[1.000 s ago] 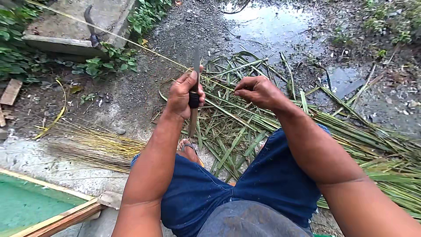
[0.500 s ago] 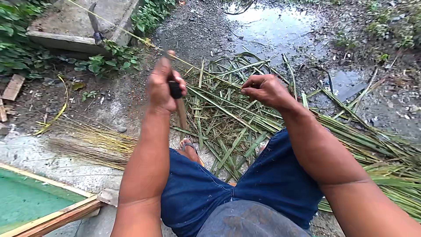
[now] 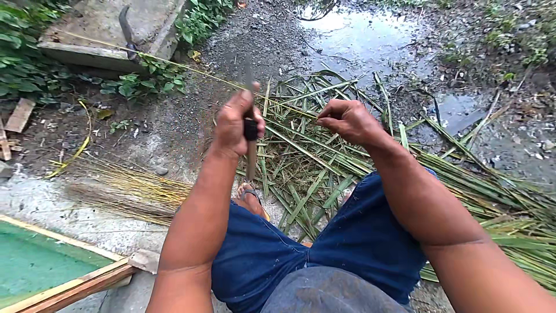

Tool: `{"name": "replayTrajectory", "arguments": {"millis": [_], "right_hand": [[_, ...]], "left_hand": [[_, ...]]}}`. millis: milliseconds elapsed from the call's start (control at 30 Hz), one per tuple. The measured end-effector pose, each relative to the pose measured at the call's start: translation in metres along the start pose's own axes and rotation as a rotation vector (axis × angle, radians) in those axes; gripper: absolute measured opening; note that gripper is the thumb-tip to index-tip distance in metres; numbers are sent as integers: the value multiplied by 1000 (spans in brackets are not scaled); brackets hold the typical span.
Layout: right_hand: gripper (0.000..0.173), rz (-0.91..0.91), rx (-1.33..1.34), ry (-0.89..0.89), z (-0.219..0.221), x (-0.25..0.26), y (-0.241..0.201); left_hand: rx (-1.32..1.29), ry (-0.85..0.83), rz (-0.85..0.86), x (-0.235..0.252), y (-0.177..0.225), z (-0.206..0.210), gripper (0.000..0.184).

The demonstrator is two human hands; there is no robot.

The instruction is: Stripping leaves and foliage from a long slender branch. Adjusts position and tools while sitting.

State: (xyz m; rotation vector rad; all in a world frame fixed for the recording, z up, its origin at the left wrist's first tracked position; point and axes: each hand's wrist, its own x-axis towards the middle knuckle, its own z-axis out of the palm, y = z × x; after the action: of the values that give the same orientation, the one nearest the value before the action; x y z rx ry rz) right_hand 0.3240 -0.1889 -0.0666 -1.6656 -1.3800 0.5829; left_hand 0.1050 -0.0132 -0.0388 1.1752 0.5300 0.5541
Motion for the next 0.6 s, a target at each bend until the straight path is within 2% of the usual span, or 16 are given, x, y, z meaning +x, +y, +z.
{"name": "replayTrajectory", "arguments": {"millis": [100,200,400,600], "right_hand": [[8,-1,-12,-8,4,0,-4],[8,-47,-26,-18,-1,-3,0],[10,-55,-69,-28,-33,-18,17],[14,156,-191,107,-80,-44,38]], "left_hand": [[70,-136,-159,-6,-23,26,34],[39,-109,-121,1,-15,12,35],[-59,179,175,8,38,-61,37],[-223,502,380,1,64,-141,36]]}}
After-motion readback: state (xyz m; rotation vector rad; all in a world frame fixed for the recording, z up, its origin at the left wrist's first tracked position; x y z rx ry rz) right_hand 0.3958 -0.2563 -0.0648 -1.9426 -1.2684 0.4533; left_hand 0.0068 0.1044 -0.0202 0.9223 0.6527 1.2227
